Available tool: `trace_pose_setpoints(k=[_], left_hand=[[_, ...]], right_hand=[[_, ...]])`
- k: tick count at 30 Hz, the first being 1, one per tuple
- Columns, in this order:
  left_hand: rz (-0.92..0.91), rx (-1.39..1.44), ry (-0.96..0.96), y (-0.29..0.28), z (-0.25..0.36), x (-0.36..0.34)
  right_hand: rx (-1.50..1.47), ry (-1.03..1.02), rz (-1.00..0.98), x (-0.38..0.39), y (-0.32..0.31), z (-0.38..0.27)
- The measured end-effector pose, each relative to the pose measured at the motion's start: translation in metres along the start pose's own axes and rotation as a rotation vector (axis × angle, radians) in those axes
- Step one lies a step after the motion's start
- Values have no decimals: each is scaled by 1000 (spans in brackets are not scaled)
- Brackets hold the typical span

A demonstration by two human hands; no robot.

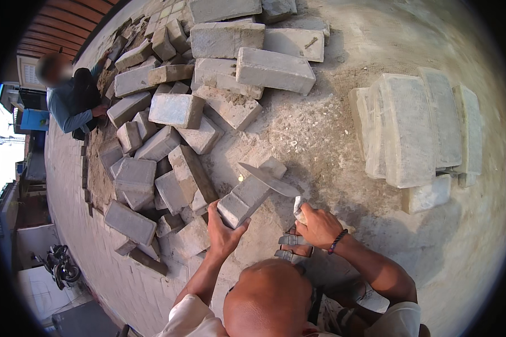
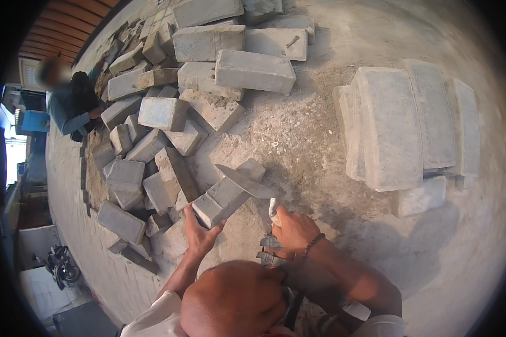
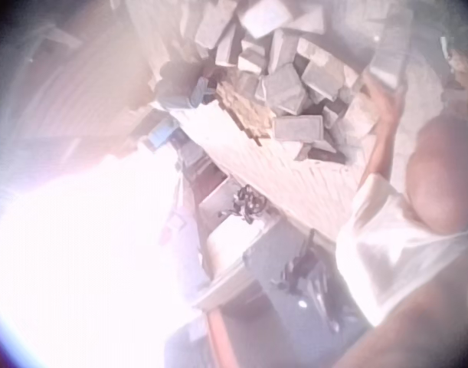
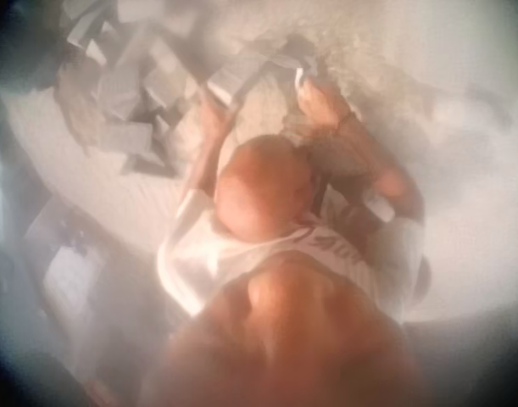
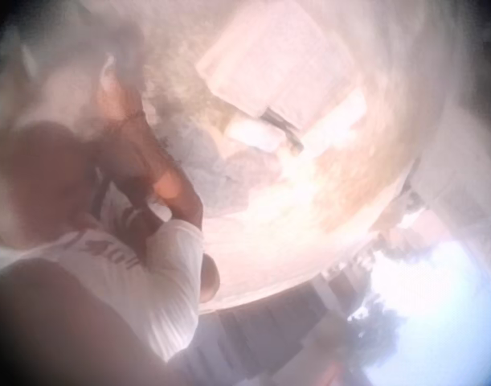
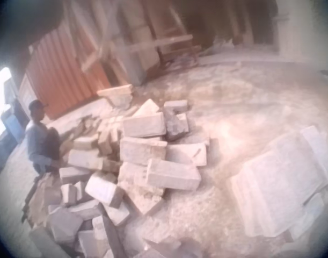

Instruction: The person repeatedly picks up rectangular stone blocks from a pile, holds them with the left hand, and uses a chisel in the right hand to chip away edges and surfaces. The person places each treated block onto a separate stack on the ground and continues the process with additional blocks.

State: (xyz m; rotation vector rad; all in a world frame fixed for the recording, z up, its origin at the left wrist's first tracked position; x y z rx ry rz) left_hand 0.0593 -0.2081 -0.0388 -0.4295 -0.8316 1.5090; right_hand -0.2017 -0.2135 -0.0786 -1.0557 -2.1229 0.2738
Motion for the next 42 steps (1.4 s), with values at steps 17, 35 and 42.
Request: trace_pose_setpoints(k=[17, 35, 42], left_hand=[[151, -6, -48, 15, -23, 47], [-170, -552, 167, 42, -31, 43], [-145, -540, 157, 42, -49, 62]], right_hand=[[55, -19, -39, -9, -31, -2], [-146, -129, -213, -24, -1, 8], [-253, -16, -244, -34, -3, 23]])
Point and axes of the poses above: each hand's wrist, its own x-axis away from the middle knuckle, its own y-axis out of the palm, z = x × y, the point moved 5 cm from there along -x, towards the middle knuckle, and after that the axes turned 2 degrees about -z, right-handed, at the moved point
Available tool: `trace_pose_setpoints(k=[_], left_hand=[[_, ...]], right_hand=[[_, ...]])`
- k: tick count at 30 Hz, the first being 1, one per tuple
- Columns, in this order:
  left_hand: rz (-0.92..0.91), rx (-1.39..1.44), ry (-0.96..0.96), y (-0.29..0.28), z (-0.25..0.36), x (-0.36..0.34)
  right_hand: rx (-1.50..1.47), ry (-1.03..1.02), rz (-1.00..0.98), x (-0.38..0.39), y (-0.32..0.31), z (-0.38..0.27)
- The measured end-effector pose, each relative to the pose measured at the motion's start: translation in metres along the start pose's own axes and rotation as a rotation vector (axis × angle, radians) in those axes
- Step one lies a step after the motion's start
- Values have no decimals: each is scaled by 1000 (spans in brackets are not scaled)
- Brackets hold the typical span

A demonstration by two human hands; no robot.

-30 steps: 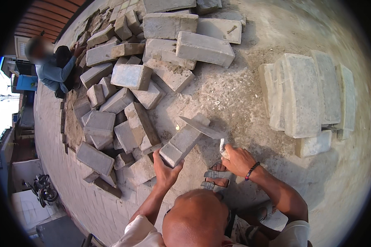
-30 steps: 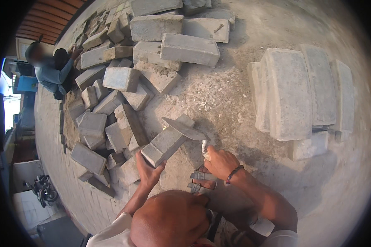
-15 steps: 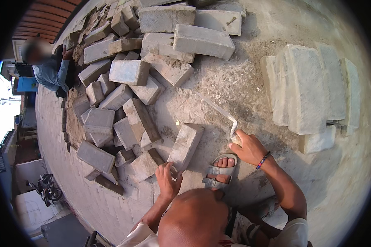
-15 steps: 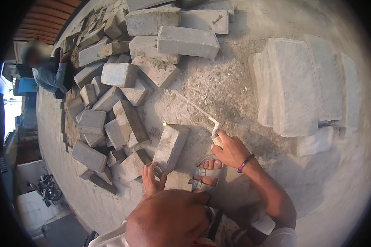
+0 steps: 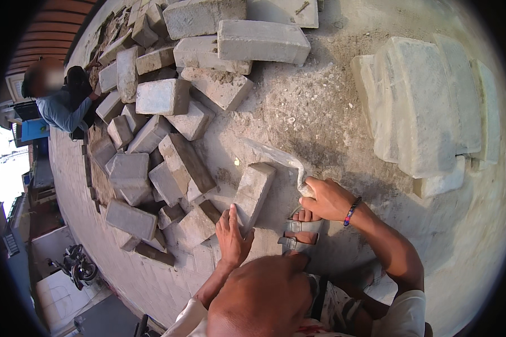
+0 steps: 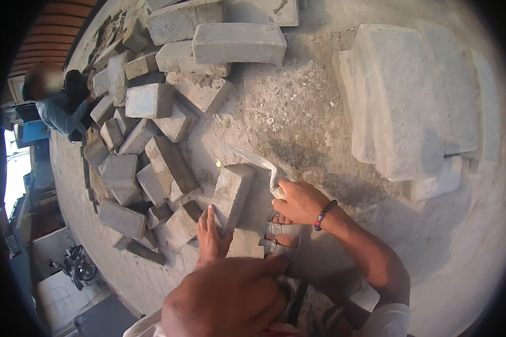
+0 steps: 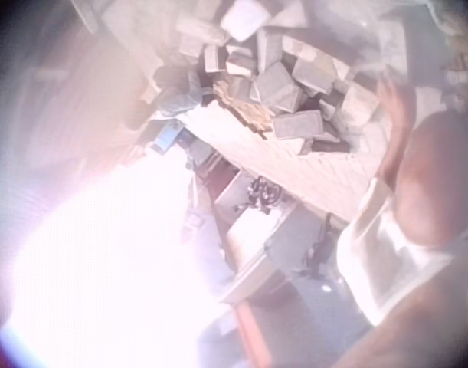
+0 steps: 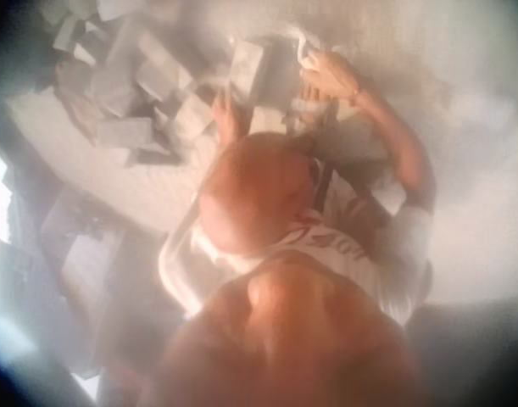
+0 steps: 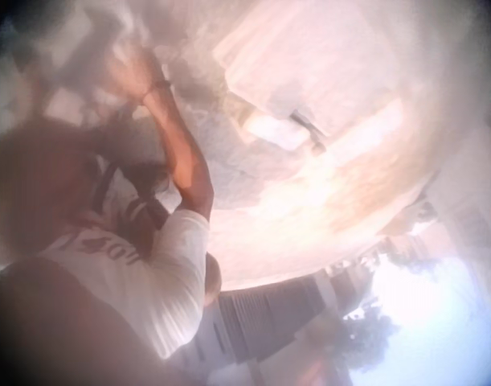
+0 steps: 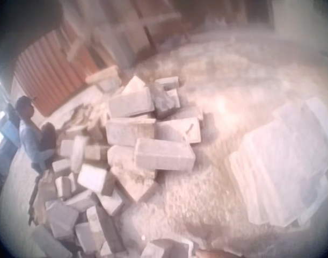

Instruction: The person repeatedly picks up rectangular stone blocks from a pile, holds them with the left hand, and uses a chisel in the right hand to chip away edges and surfaces. The person places each treated block onto a separate stack on the ground and continues the process with additional blocks.

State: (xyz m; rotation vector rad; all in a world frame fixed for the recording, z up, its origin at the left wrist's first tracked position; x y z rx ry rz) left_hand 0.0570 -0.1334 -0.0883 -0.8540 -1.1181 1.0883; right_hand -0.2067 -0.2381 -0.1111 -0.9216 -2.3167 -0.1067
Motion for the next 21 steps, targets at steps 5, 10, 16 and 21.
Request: trace_pose_setpoints(k=[5, 10, 16, 21], left_hand=[[-5, 0, -16, 6, 3, -5], [24, -33, -51, 11, -6, -4], [38, -74, -77, 11, 1, -8], [-55, 219, -149, -10, -8, -16]], right_hand=[[156, 50, -3, -13, 13, 24], [97, 46, -23, 0, -13, -11], [240, 49, -67, -20, 9, 21], [280, 135, -42, -21, -3, 25]])
Point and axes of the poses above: each hand's wrist, its own x-axis away from the middle knuckle, its own y-axis out of the palm, z = x × y, the point moved 5 cm from there along -x, towards the middle knuckle, and after that the axes turned 2 degrees about -z, right-handed, at the moved point
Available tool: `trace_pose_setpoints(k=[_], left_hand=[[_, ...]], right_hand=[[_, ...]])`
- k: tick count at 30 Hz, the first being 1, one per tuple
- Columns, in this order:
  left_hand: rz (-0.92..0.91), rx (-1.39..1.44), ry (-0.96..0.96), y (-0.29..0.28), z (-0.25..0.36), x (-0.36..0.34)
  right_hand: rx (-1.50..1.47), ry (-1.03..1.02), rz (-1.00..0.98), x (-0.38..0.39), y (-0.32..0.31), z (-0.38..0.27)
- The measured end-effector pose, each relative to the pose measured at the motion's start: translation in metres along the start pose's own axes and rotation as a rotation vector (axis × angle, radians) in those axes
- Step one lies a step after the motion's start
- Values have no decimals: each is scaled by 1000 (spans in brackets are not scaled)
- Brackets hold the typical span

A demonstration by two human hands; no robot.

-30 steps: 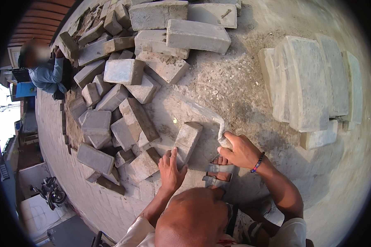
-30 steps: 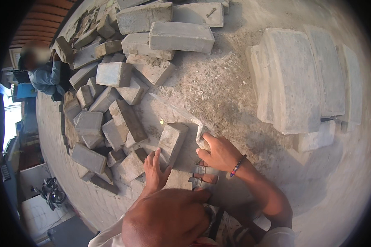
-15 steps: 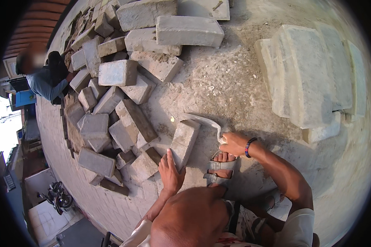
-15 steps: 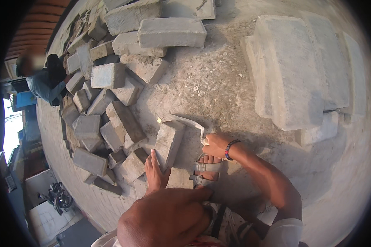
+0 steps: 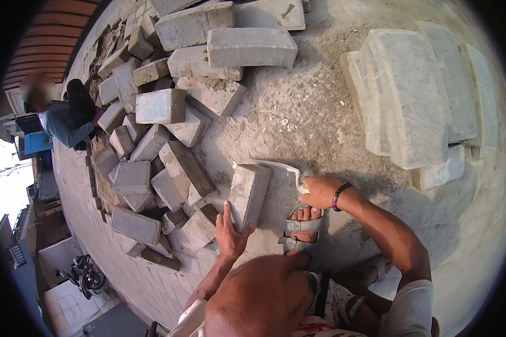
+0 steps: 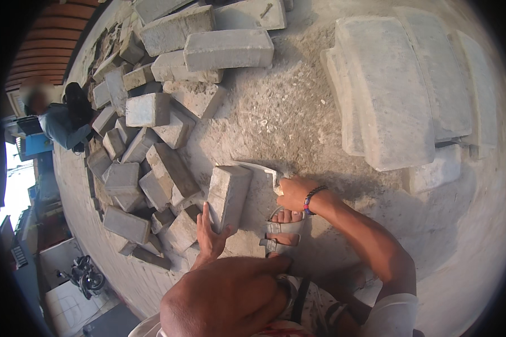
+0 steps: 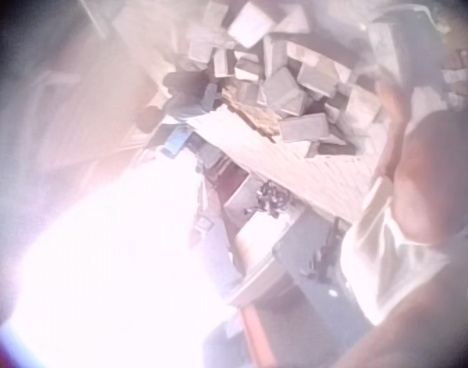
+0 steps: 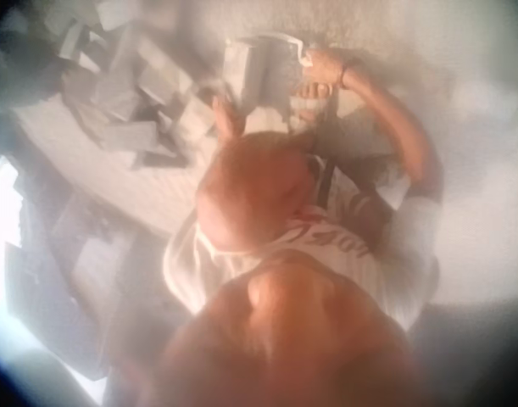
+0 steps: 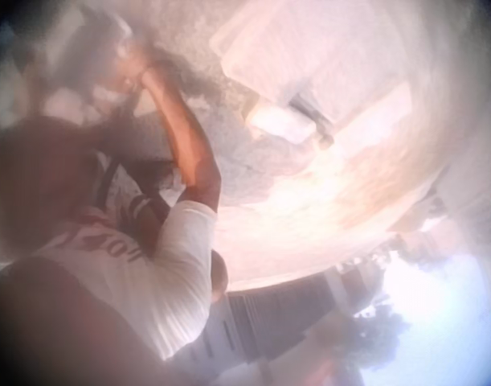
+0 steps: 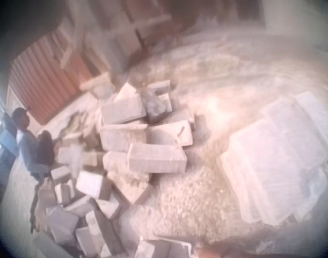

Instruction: The person repeatedly picks up rectangular stone blocks from a pile, holds them with the left hand, and uses a chisel in the right hand to chip away edges and surfaces. The person places each treated block onto a separate stack on the ground and continues the process with additional blocks.

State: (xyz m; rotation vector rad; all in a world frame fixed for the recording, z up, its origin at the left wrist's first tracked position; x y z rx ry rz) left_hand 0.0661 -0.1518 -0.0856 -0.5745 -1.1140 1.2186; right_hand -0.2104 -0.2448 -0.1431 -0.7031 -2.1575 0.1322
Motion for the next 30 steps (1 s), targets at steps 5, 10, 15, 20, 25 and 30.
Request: trace_pose_setpoints(k=[5, 10, 15, 20, 25, 30], left_hand=[[-204, 1113, -269, -31, 5, -14], [-267, 1662, -577, -21, 8, -6], [-372, 1940, -783, 18, 8, 2], [-443, 2031, -715, 32, 3, 8], [-321, 2006, -831, 26, 13, 4], [-339, 2049, -783, 28, 5, 3]], right_hand=[[-281, -113, 214, 36, -6, 10], [-395, -155, 391, 82, -10, 1], [-266, -373, 400, 109, 21, -30], [3, -269, 238, 79, 51, -30], [-4, -140, 352, 4, 7, 1], [-174, -352, 350, 58, 1, -65]])
Point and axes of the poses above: each hand's wrist, its own x-axis away from the middle knuckle, its own y-axis out of the palm, z = x × y, the point moved 5 cm from there along -x, towards the middle knuckle, and after that the axes turned 2 degrees about -z, right-handed, at the moved point
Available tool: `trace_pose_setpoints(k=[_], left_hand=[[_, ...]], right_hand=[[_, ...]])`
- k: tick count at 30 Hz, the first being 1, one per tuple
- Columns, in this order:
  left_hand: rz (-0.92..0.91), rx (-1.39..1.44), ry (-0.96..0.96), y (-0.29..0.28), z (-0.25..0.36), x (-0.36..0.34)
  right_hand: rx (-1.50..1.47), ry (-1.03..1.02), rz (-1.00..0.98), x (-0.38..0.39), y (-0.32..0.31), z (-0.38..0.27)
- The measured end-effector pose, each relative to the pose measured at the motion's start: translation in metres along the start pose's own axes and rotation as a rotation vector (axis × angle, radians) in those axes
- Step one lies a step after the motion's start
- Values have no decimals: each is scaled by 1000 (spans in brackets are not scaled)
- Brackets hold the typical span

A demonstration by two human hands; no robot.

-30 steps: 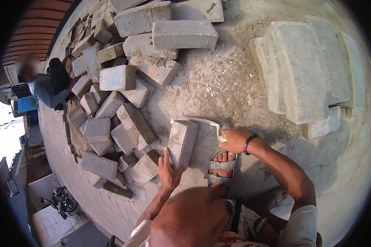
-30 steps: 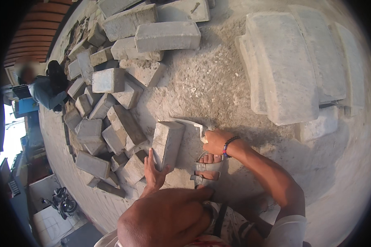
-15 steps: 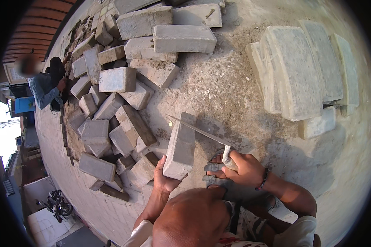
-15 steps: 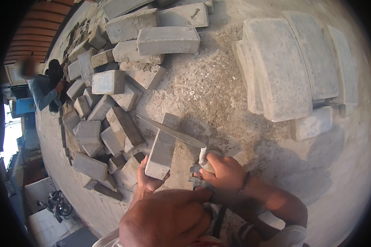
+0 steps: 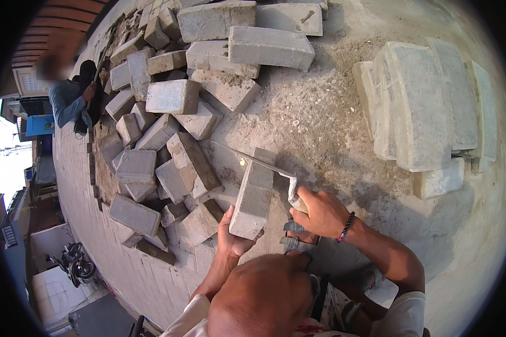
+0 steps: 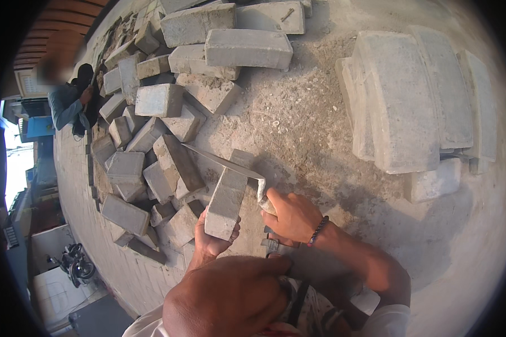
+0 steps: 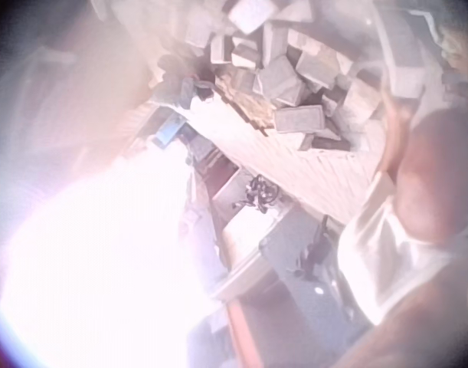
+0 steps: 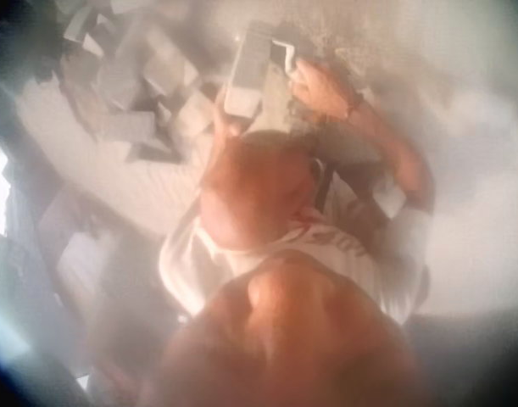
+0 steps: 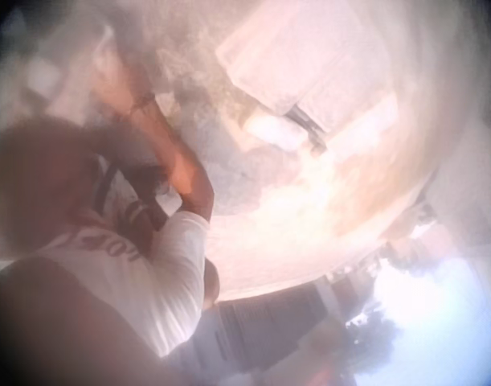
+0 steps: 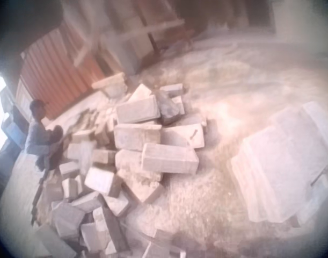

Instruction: The person repeatedly picks up rectangular stone blocks from a pile, holds them with the left hand, and uses a chisel in the right hand to chip away edges and surfaces. The person places each treated block onto a separate stack on the ground and continues the process with additional blocks.

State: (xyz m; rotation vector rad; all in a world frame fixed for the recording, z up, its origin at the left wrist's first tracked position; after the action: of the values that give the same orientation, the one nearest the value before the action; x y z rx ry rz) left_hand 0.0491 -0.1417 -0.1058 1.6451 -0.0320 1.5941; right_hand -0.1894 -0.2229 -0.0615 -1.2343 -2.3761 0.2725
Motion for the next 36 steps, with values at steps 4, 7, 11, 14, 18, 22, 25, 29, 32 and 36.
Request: trace_pose_setpoints(k=[4, 7, 11, 14, 18, 22, 25, 29, 32, 36], left_hand=[[-90, 20, -48, 2, 5, -5], [-62, 17, -57, 10, 4, -1], [-77, 32, -57, 6, 7, -2], [-118, 52, -70, 9, 8, -2], [-133, 21, -88, 22, 8, 0], [-104, 103, -64, 37, 16, -5], [-125, 157, -45, 48, 21, -7], [-188, 160, -56, 67, 33, -20], [-201, 138, -58, 78, 36, -27], [-263, 128, -41, 87, 45, -28]], right_hand=[[146, 61, -87, -2, 19, 21], [117, 226, -52, -35, 1, 69], [63, 145, -18, -18, -6, 35], [137, 35, -241, 6, -1, -10], [257, 158, -50, -32, -5, 58], [255, 178, -13, -42, -26, 43], [47, 96, -29, -6, -35, -19], [139, 139, -95, 2, -28, -28], [191, 248, -140, -27, -31, 26], [79, 208, -25, -19, -32, 21]])
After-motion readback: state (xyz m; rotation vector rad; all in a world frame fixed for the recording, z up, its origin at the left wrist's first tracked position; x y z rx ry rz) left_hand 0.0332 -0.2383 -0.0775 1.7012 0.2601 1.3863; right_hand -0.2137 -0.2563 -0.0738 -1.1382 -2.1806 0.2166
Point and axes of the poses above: each hand's wrist, its own x-axis away from the middle knuckle, its own y-axis out of the palm, z = x × y, the point moved 5 cm from there along -x, towards the middle knuckle, and after that the axes turned 2 degrees about -z, right-handed, at the moved point
